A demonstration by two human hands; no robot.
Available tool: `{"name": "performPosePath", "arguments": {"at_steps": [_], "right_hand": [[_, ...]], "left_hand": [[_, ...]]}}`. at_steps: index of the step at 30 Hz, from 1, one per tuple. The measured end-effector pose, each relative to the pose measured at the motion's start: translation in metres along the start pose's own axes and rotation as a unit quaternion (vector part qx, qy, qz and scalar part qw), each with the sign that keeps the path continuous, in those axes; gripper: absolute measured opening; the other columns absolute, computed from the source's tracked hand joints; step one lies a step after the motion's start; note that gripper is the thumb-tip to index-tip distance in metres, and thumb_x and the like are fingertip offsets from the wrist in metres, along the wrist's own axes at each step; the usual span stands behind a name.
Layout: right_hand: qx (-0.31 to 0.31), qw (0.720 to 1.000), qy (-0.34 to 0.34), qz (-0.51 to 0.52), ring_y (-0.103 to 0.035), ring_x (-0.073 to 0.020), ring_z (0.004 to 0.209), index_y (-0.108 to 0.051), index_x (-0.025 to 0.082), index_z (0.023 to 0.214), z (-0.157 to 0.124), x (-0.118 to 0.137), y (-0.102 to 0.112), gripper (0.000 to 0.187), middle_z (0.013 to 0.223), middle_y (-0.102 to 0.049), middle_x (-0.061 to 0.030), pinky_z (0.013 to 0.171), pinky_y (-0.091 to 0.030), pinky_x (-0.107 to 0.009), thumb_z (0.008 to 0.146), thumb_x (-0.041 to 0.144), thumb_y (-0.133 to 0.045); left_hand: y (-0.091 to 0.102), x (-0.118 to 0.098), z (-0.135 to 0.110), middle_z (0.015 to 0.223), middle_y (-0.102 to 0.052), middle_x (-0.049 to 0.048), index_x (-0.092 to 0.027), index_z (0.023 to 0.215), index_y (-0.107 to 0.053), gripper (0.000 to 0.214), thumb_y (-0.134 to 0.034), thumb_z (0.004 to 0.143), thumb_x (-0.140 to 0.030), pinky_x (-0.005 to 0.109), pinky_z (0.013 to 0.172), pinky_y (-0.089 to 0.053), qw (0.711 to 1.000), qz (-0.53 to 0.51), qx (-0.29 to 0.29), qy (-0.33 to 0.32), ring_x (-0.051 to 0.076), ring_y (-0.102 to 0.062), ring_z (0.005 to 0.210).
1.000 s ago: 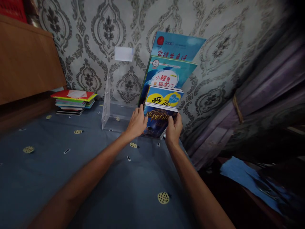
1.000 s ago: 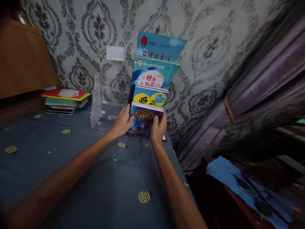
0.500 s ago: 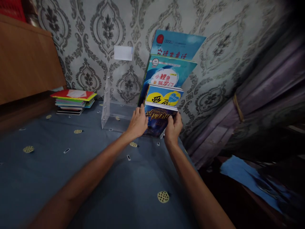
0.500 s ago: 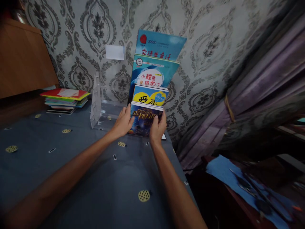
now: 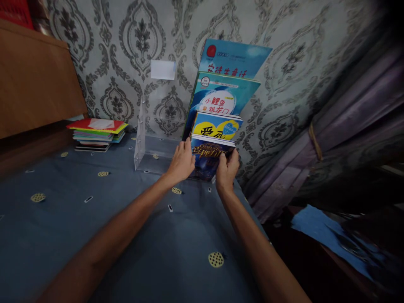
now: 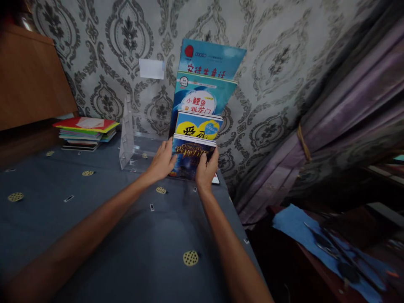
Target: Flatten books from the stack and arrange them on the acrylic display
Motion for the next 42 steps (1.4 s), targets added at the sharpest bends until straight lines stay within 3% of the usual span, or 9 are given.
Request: {"name": "performPosePath", "arguments": {"at_steps": [7,11,17,20,30,35,42], "right_hand": [[0.006,1.0,-0.007,0.0,-0.047,-0.0285,0.134,-0.047,0.018,0.138,-0.001,0.004,-0.001,0.05,0.136,-0.057,-0.0143,0.115,-0.032,-0.054,0.09,0.032,-0.045],[-0.017,0.999,-0.008,0.036,-0.04,-0.026,0.141,-0.038,0.019,0.141,-0.005,0.008,-0.001,0.053,0.146,-0.047,-0.0145,0.118,-0.029,-0.052,0.09,0.031,-0.045],[-0.052,0.995,-0.043,0.068,-0.052,-0.0243,0.13,-0.041,0.021,0.126,-0.01,0.007,0.0,0.038,0.135,-0.054,-0.014,0.113,-0.036,-0.052,0.088,0.028,-0.046],[-0.058,0.995,-0.048,0.067,-0.054,-0.0245,0.127,-0.041,0.021,0.122,-0.01,0.007,0.0,0.036,0.131,-0.056,-0.0146,0.111,-0.038,-0.051,0.087,0.026,-0.046],[-0.063,0.998,-0.009,0.021,-0.057,-0.024,0.125,-0.041,0.023,0.125,-0.01,0.006,0.0,0.037,0.129,-0.057,-0.0137,0.105,-0.045,-0.049,0.089,0.025,-0.043],[-0.061,0.997,-0.02,0.03,-0.056,-0.0245,0.125,-0.039,0.023,0.124,-0.01,0.005,0.0,0.036,0.129,-0.057,-0.015,0.107,-0.043,-0.051,0.088,0.024,-0.043],[-0.06,0.995,-0.054,0.053,-0.054,-0.0248,0.128,-0.041,0.021,0.121,-0.009,0.01,0.002,0.036,0.132,-0.056,-0.0159,0.111,-0.038,-0.051,0.087,0.029,-0.049]], "left_hand": [[0.0,0.0,0.0,0.134,-0.047,0.0236,-0.002,0.147,-0.023,0.063,-0.046,0.089,-0.014,0.05,0.114,-0.035,1.0,0.003,0.003,0.002,0.034,-0.044,0.131],[0.0,0.001,0.0,0.14,-0.044,0.0252,-0.002,0.148,-0.019,0.067,-0.047,0.089,-0.017,0.051,0.117,-0.03,1.0,-0.016,0.0,-0.002,0.035,-0.039,0.137],[0.0,0.003,0.0,0.138,-0.047,0.0201,-0.01,0.148,-0.022,0.067,-0.049,0.088,-0.017,0.052,0.115,-0.033,0.999,-0.04,-0.019,-0.022,0.033,-0.042,0.135],[-0.001,0.002,0.0,0.135,-0.048,0.0216,-0.008,0.147,-0.024,0.065,-0.049,0.088,-0.017,0.053,0.113,-0.035,0.999,-0.025,-0.016,-0.013,0.035,-0.044,0.131],[-0.001,0.003,0.0,0.135,-0.047,0.0222,-0.006,0.148,-0.022,0.067,-0.049,0.088,-0.018,0.055,0.113,-0.035,1.0,-0.03,-0.007,-0.009,0.036,-0.043,0.132],[-0.002,0.005,0.001,0.134,-0.047,0.0202,-0.011,0.149,-0.023,0.068,-0.051,0.087,-0.017,0.054,0.113,-0.035,0.999,-0.044,-0.022,-0.021,0.034,-0.044,0.13],[0.0,0.003,-0.001,0.137,-0.046,0.0256,-0.003,0.148,-0.023,0.067,-0.049,0.089,-0.021,0.053,0.114,-0.035,0.999,-0.043,-0.016,-0.012,0.036,-0.042,0.133]]}}
Point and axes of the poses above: each hand's wrist, its own z-axis towards the middle knuckle, its own y-axis out of the back of the hand, x = y × z, the point moved 6 cm from there along z, towards the middle knuckle
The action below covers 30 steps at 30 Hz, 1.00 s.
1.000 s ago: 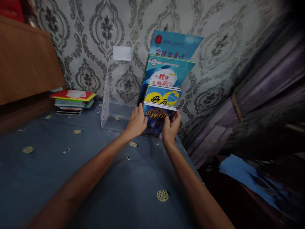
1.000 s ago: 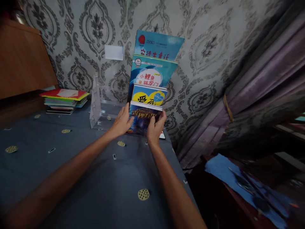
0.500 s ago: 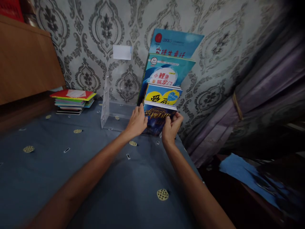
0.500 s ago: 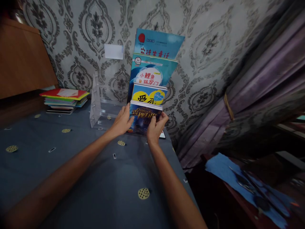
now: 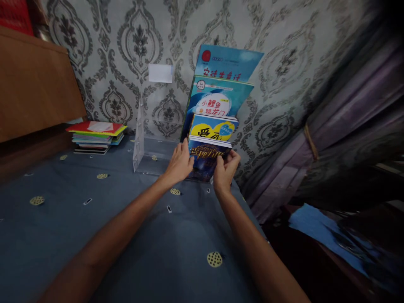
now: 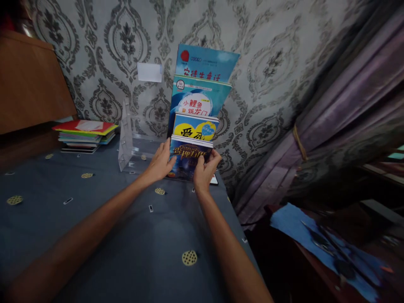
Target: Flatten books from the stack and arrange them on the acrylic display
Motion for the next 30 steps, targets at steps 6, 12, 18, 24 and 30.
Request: {"name": "performPosePath", "arguments": {"at_steps": [6,12,18,24,30], "right_hand": [[0.003,0.999,-0.012,0.034,-0.054,-0.0261,0.128,-0.043,0.015,0.13,0.014,-0.001,0.001,0.049,0.133,-0.056,-0.0183,0.11,-0.039,-0.049,0.089,0.04,-0.049],[0.028,0.999,0.002,0.016,-0.057,-0.0265,0.122,-0.055,0.018,0.128,0.026,-0.002,0.003,0.046,0.131,-0.061,-0.0134,0.108,-0.042,-0.05,0.089,0.042,-0.05],[0.026,1.0,0.004,0.001,-0.06,-0.0253,0.119,-0.058,0.018,0.126,0.026,-0.002,0.003,0.043,0.128,-0.064,-0.0133,0.106,-0.045,-0.049,0.09,0.038,-0.047],[0.029,1.0,-0.001,-0.005,-0.06,-0.0265,0.119,-0.061,0.016,0.123,0.028,0.004,0.005,0.043,0.128,-0.065,-0.0155,0.107,-0.044,-0.05,0.089,0.038,-0.048],[0.035,0.999,0.011,-0.017,-0.058,-0.0271,0.124,-0.056,0.015,0.133,0.039,0.007,0.004,0.049,0.135,-0.062,-0.0169,0.106,-0.045,-0.049,0.093,0.041,-0.045]], "left_hand": [[0.013,0.007,0.01,0.133,-0.056,0.0183,-0.013,0.137,-0.042,0.045,-0.044,0.096,-0.032,0.046,0.107,-0.042,0.997,-0.058,-0.05,-0.001,0.028,-0.054,0.124],[0.018,0.013,0.022,0.104,-0.069,0.0103,-0.018,0.106,-0.056,0.017,-0.047,0.094,-0.027,0.039,0.089,-0.05,0.993,-0.095,-0.063,0.013,0.022,-0.064,0.096],[0.02,0.01,0.022,0.099,-0.068,0.0078,-0.019,0.099,-0.053,0.01,-0.048,0.094,-0.026,0.037,0.087,-0.049,0.994,-0.093,-0.062,0.016,0.02,-0.064,0.093],[0.019,0.012,0.02,0.104,-0.066,0.0078,-0.02,0.105,-0.051,0.014,-0.049,0.094,-0.028,0.037,0.088,-0.05,0.993,-0.097,-0.06,0.017,0.019,-0.063,0.093],[0.026,0.005,0.032,0.121,-0.06,0.0156,-0.016,0.13,-0.044,0.041,-0.051,0.093,-0.032,0.044,0.099,-0.047,0.992,-0.077,-0.097,-0.011,0.025,-0.058,0.114]]}}
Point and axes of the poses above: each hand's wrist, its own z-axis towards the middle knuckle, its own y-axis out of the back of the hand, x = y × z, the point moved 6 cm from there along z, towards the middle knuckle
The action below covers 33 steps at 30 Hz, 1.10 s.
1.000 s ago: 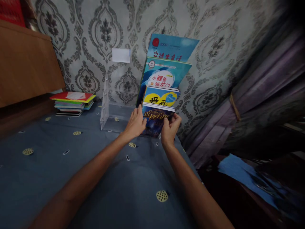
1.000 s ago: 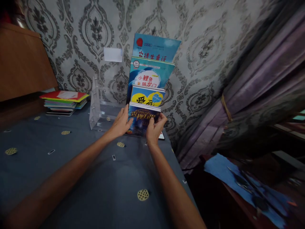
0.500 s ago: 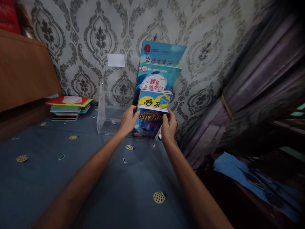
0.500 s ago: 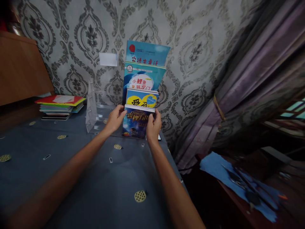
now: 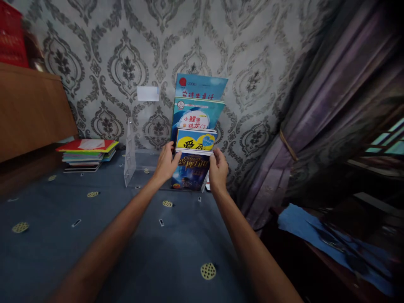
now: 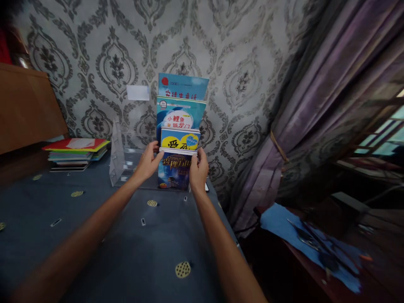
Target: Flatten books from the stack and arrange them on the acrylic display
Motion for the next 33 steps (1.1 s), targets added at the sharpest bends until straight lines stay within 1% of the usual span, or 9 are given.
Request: {"name": "performPosePath", "arguments": {"at_steps": [4,6,9,13,16,19,24,28,33], "right_hand": [[0.039,0.998,0.055,-0.019,-0.054,-0.0275,0.129,-0.051,0.017,0.138,0.023,0.01,-0.007,0.051,0.139,-0.059,-0.0152,0.107,-0.044,-0.05,0.096,0.045,-0.043],[0.052,0.995,0.074,-0.037,-0.053,-0.0278,0.129,-0.051,0.018,0.138,0.037,0.015,-0.01,0.05,0.139,-0.059,-0.0149,0.108,-0.042,-0.051,0.096,0.044,-0.043],[0.051,0.993,0.08,-0.07,-0.053,-0.0284,0.128,-0.05,0.02,0.139,0.056,0.019,-0.011,0.05,0.139,-0.059,-0.0143,0.109,-0.041,-0.052,0.096,0.044,-0.044],[0.061,0.988,0.089,-0.114,-0.052,-0.0291,0.131,-0.053,0.019,0.137,0.072,0.023,-0.013,0.05,0.141,-0.057,-0.0148,0.112,-0.039,-0.052,0.093,0.041,-0.047],[0.077,0.979,0.123,-0.141,-0.048,-0.0286,0.134,-0.058,0.018,0.131,0.075,0.028,-0.019,0.046,0.143,-0.055,-0.0148,0.115,-0.034,-0.053,0.094,0.041,-0.043],[0.076,0.973,0.149,-0.158,-0.047,-0.0285,0.135,-0.06,0.019,0.129,0.073,0.032,-0.022,0.045,0.143,-0.055,-0.014,0.117,-0.031,-0.054,0.095,0.042,-0.04],[0.07,0.968,0.159,-0.18,-0.048,-0.0286,0.134,-0.059,0.017,0.129,0.068,0.036,-0.022,0.044,0.141,-0.055,-0.0151,0.116,-0.033,-0.053,0.096,0.038,-0.038],[0.072,0.966,0.165,-0.188,-0.05,-0.0292,0.13,-0.062,0.015,0.125,0.07,0.039,-0.022,0.042,0.137,-0.057,-0.0173,0.114,-0.037,-0.052,0.095,0.033,-0.039],[0.072,0.965,0.167,-0.188,-0.05,-0.0307,0.13,-0.061,0.014,0.124,0.07,0.04,-0.023,0.04,0.136,-0.058,-0.0184,0.113,-0.036,-0.055,0.093,0.03,-0.04]], "left_hand": [[0.001,-0.01,0.021,0.137,-0.053,0.0183,-0.017,0.141,-0.039,0.051,-0.05,0.093,-0.031,0.049,0.109,-0.041,1.0,0.015,-0.006,-0.013,0.029,-0.051,0.128],[0.0,-0.012,0.031,0.141,-0.05,0.0204,-0.013,0.143,-0.037,0.054,-0.049,0.093,-0.028,0.049,0.111,-0.039,1.0,0.017,0.006,-0.004,0.03,-0.048,0.132],[-0.002,-0.016,0.043,0.144,-0.047,0.0226,-0.008,0.146,-0.035,0.058,-0.048,0.092,-0.025,0.047,0.114,-0.037,0.999,0.022,0.027,0.005,0.031,-0.047,0.134],[0.001,-0.023,0.05,0.141,-0.05,0.0188,-0.013,0.15,-0.031,0.061,-0.047,0.092,-0.021,0.047,0.113,-0.038,0.999,0.037,0.033,-0.014,0.03,-0.049,0.131],[0.003,-0.027,0.054,0.134,-0.053,0.018,-0.014,0.15,-0.032,0.06,-0.045,0.092,-0.019,0.05,0.111,-0.039,0.996,0.08,0.044,-0.022,0.033,-0.051,0.128],[0.006,-0.031,0.056,0.129,-0.055,0.0158,-0.016,0.148,-0.037,0.054,-0.041,0.094,-0.018,0.05,0.109,-0.04,0.989,0.133,0.06,-0.035,0.033,-0.053,0.124],[0.01,-0.04,0.054,0.125,-0.055,0.017,-0.012,0.145,-0.041,0.049,-0.033,0.097,-0.017,0.045,0.101,-0.046,0.973,0.21,0.08,-0.044,0.031,-0.06,0.112],[0.013,-0.044,0.055,0.124,-0.057,0.0165,-0.014,0.141,-0.046,0.045,-0.033,0.099,-0.02,0.043,0.099,-0.046,0.97,0.225,0.077,-0.046,0.031,-0.061,0.109],[0.014,-0.043,0.056,0.122,-0.059,0.0145,-0.017,0.137,-0.05,0.041,-0.037,0.099,-0.022,0.042,0.1,-0.045,0.973,0.216,0.064,-0.051,0.03,-0.06,0.113]]}}
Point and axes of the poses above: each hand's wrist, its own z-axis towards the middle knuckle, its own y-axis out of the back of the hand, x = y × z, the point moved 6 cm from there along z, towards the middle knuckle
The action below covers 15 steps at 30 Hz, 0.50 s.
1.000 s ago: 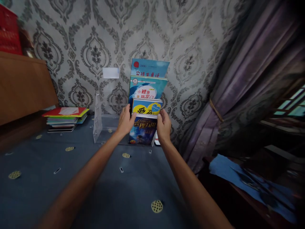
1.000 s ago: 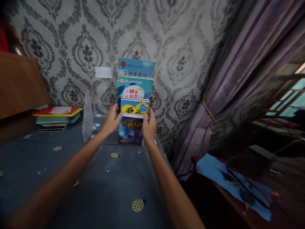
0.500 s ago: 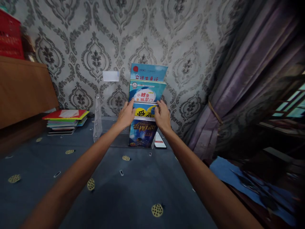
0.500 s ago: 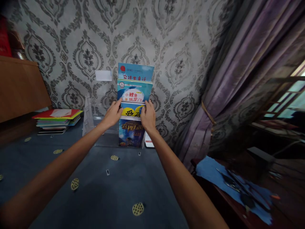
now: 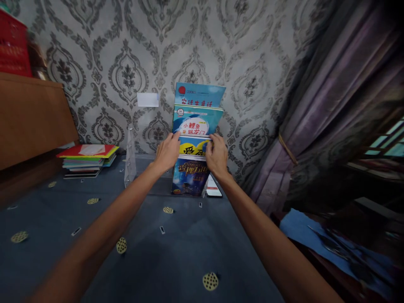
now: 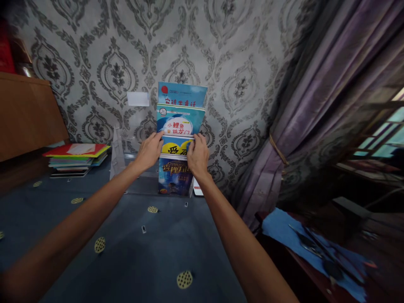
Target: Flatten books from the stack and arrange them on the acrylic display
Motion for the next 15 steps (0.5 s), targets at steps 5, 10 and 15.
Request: {"name": "performPosePath", "arguments": {"at_steps": [5,10,15], "right_hand": [[-0.001,1.0,0.0,0.0,-0.051,-0.0304,0.13,-0.062,0.012,0.123,-0.001,0.002,0.001,0.041,0.136,-0.057,-0.0196,0.113,-0.037,-0.053,0.091,0.027,-0.041],[0.011,1.0,0.012,0.017,-0.053,-0.0299,0.127,-0.064,0.016,0.118,0.003,0.001,0.006,0.038,0.131,-0.062,-0.0168,0.113,-0.037,-0.055,0.09,0.03,-0.044],[0.01,0.999,0.006,0.035,-0.058,-0.0287,0.12,-0.06,0.016,0.123,0.011,-0.005,0.01,0.04,0.127,-0.064,-0.0162,0.106,-0.044,-0.052,0.089,0.032,-0.047]], "left_hand": [[-0.002,0.001,-0.003,0.126,-0.057,0.0162,-0.016,0.142,-0.044,0.046,-0.04,0.096,-0.019,0.045,0.1,-0.046,1.0,-0.009,0.012,0.001,0.031,-0.061,0.113],[0.002,0.004,-0.005,0.13,-0.056,0.0181,-0.015,0.148,-0.033,0.056,-0.045,0.094,-0.02,0.05,0.103,-0.045,0.998,-0.06,0.012,-0.017,0.032,-0.058,0.119],[0.012,0.025,0.012,0.135,-0.053,0.021,-0.012,0.146,-0.032,0.059,-0.049,0.091,-0.021,0.052,0.109,-0.04,0.989,-0.125,-0.083,0.009,0.032,-0.05,0.128]]}}
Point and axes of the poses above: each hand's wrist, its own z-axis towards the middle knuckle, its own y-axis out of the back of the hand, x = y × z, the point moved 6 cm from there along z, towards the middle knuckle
